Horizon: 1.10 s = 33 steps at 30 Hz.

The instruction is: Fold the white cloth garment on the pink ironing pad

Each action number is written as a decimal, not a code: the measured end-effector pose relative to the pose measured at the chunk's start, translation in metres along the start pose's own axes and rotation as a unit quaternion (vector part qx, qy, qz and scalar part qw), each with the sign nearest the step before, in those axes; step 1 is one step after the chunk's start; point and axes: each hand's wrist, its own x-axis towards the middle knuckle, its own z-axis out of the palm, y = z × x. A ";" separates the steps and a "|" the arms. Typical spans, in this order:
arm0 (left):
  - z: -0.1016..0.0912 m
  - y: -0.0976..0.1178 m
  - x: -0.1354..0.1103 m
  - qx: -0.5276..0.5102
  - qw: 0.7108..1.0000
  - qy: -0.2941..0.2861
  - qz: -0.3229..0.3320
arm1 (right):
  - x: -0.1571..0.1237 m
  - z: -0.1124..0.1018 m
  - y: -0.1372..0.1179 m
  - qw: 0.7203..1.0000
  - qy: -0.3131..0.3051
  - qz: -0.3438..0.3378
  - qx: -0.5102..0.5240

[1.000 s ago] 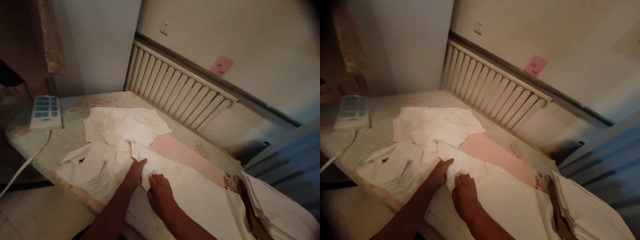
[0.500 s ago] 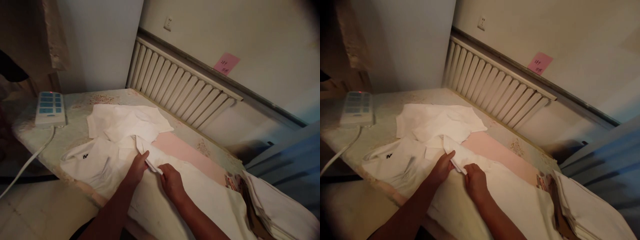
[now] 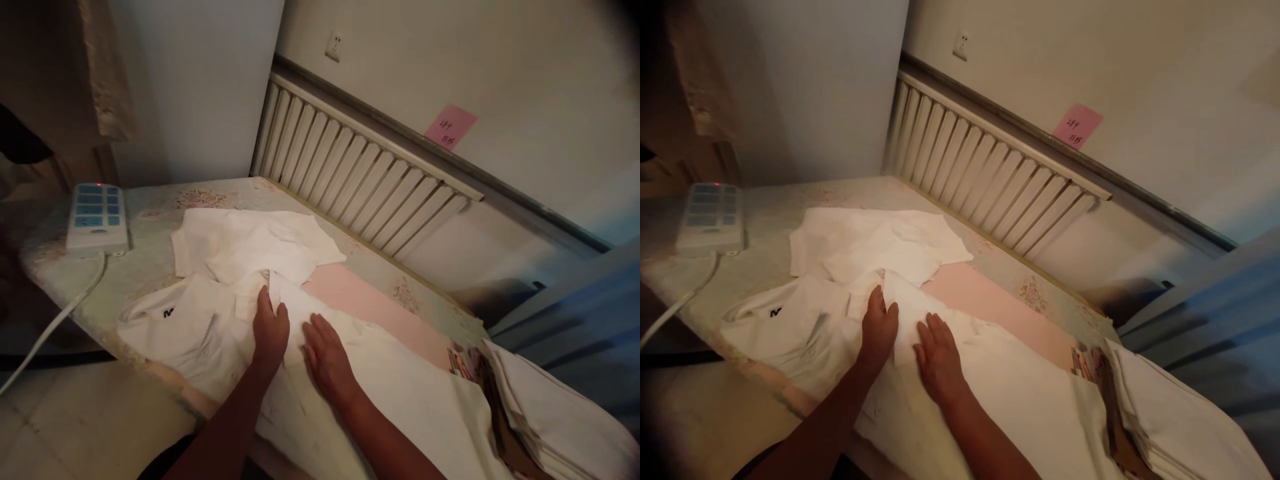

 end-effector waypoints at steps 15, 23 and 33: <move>0.015 -0.014 -0.018 0.330 0.914 -0.099 0.213 | 0.046 0.055 0.010 0.989 -0.135 0.034 -0.042; 0.012 -0.040 -0.019 0.411 0.872 -0.165 0.210 | 0.026 0.043 0.001 0.989 -0.126 0.049 -0.058; 0.003 -0.030 -0.030 0.469 0.817 -0.179 0.283 | -0.080 -0.003 -0.011 0.989 -0.108 0.073 -0.067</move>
